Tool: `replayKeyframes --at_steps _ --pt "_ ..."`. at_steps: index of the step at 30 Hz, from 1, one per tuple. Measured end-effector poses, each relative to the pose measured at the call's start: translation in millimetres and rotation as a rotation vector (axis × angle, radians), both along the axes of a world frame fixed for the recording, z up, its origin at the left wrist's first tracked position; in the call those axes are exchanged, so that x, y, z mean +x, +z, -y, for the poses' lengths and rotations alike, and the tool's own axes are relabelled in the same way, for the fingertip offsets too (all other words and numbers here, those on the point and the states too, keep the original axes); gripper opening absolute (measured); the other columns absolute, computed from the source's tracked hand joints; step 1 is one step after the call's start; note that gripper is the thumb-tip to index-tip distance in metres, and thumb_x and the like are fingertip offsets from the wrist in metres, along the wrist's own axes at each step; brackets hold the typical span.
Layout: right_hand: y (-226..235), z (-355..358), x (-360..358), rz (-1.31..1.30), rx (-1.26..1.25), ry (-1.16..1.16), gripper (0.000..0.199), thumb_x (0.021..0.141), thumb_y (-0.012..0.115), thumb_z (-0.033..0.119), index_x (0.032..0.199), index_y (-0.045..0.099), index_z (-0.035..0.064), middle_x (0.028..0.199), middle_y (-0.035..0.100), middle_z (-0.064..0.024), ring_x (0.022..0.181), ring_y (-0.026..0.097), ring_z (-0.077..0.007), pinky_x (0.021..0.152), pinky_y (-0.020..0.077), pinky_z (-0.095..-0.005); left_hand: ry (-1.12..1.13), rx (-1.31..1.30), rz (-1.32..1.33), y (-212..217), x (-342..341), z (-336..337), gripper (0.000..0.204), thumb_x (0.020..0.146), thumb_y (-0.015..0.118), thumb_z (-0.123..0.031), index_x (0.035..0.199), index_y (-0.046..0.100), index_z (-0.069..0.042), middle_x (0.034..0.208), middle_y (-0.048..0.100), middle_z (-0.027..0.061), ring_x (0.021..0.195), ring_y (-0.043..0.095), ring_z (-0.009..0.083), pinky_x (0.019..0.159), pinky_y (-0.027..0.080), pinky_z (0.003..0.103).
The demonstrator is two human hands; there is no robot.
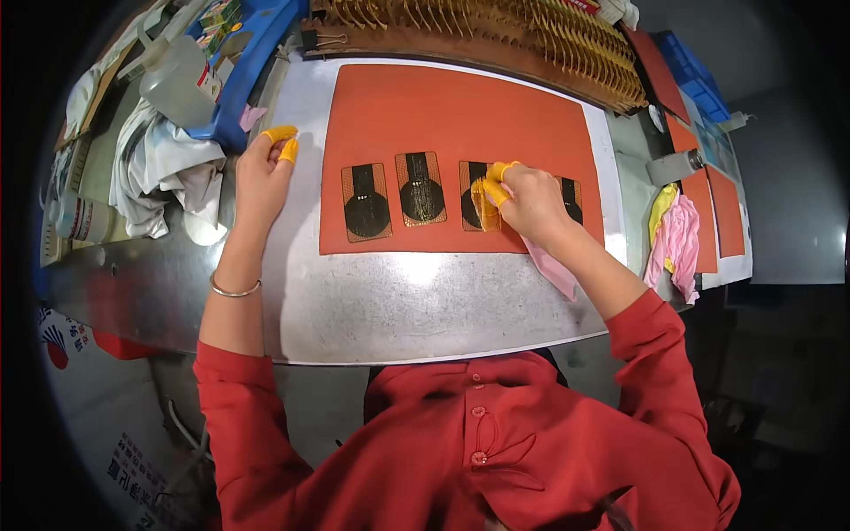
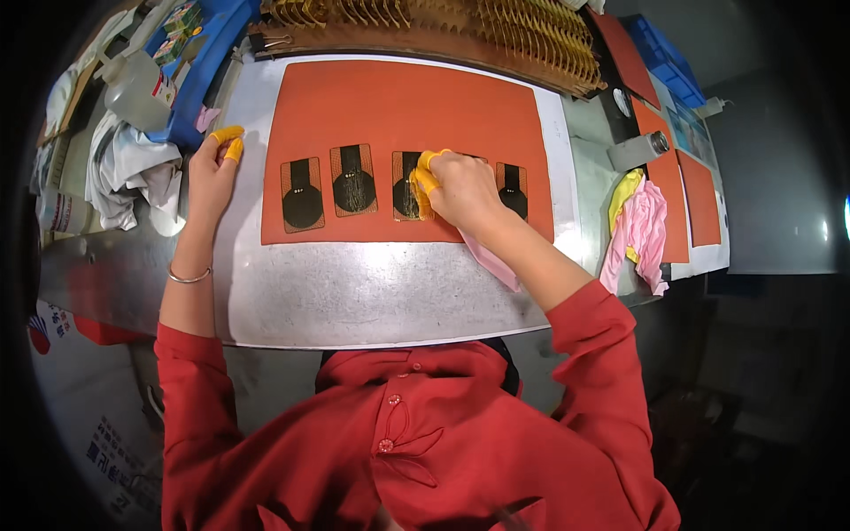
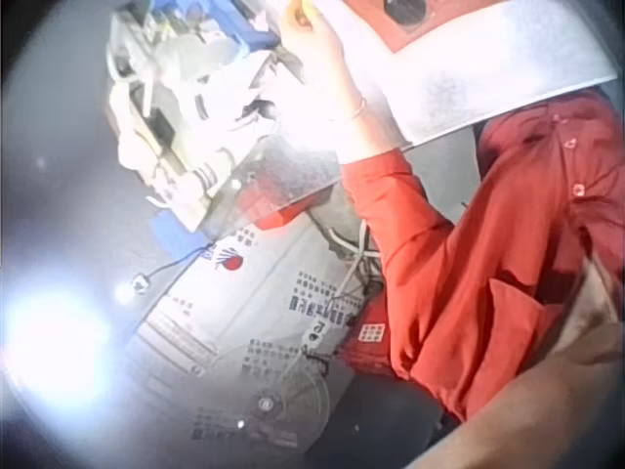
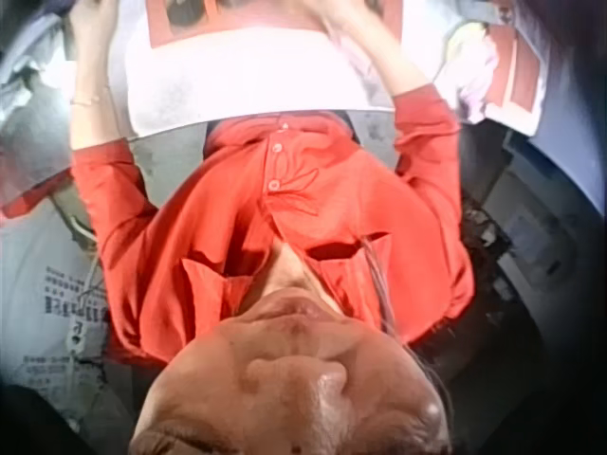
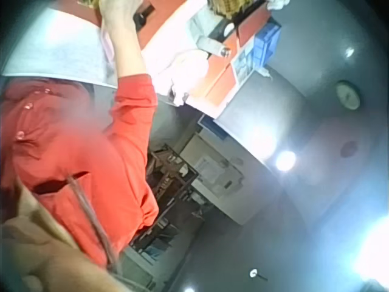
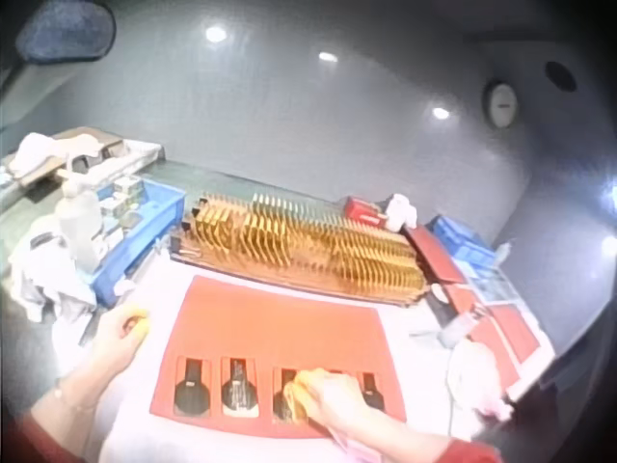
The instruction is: The person wipes the surface of several small, dark, bottle-shaped decorative items arranged on a red mat using a yellow cloth. The person cleans each item individually, moving from one to the next, and occasionally picks up and repositions the items to access different sides.
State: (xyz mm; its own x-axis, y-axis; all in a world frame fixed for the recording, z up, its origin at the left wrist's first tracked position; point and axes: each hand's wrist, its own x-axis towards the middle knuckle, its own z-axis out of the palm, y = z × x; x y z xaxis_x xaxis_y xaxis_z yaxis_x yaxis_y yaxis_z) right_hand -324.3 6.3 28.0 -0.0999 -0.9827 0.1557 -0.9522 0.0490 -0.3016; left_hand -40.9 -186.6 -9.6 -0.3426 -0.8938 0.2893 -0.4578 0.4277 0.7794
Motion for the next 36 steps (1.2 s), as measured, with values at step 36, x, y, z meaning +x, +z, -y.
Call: replayKeyframes --at_steps 36 --pt "-6 18 4 -0.011 0.026 -0.036 0.012 0.077 0.065 0.012 0.086 0.064 0.0044 0.073 0.062 -0.0161 0.066 0.062 -0.0322 0.060 0.0486 -0.0386 -0.006 0.020 -0.072 -7 0 -1 0.021 0.082 0.054 -0.001 0.102 0.060 0.003 0.084 0.062 0.0075 0.072 0.056 0.0092 0.066 0.045 0.021"
